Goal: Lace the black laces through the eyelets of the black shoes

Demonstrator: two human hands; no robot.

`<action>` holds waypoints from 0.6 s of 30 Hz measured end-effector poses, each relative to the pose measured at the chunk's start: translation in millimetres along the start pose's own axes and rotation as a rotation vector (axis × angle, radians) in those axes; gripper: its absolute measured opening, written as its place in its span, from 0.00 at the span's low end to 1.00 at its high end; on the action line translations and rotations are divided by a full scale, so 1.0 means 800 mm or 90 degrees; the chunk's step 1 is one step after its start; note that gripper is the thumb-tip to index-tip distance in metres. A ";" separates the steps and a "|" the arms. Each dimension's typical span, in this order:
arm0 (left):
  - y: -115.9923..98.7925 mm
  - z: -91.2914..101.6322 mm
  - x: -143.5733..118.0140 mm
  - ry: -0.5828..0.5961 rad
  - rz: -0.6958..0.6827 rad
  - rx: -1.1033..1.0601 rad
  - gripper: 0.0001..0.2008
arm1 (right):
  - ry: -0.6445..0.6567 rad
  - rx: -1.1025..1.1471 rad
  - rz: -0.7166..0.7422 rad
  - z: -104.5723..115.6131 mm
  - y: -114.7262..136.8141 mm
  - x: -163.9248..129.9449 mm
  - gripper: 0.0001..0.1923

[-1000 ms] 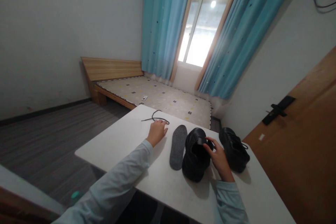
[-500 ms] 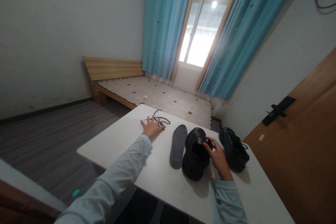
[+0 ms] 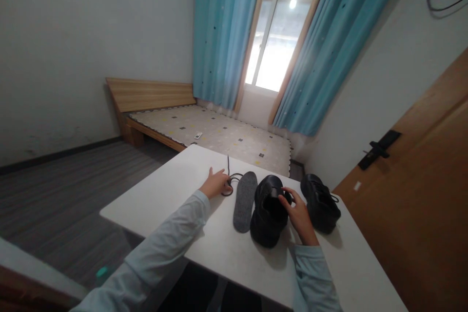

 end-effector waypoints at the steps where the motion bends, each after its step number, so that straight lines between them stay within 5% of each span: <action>1: -0.003 0.002 -0.001 0.009 -0.006 0.000 0.11 | -0.002 -0.001 0.003 0.000 0.001 0.000 0.25; 18: -0.029 0.015 -0.012 0.046 -0.102 -0.111 0.10 | -0.008 -0.004 0.013 0.000 0.001 0.000 0.25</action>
Point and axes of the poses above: each hand's wrist, its own x-axis towards the middle knuckle, its own z-axis out of the back of the hand, y = z × x, the point moved 3 cm from there along x, towards the middle knuckle, and after that the axes turned 4 degrees about -y, right-handed, at the moved point
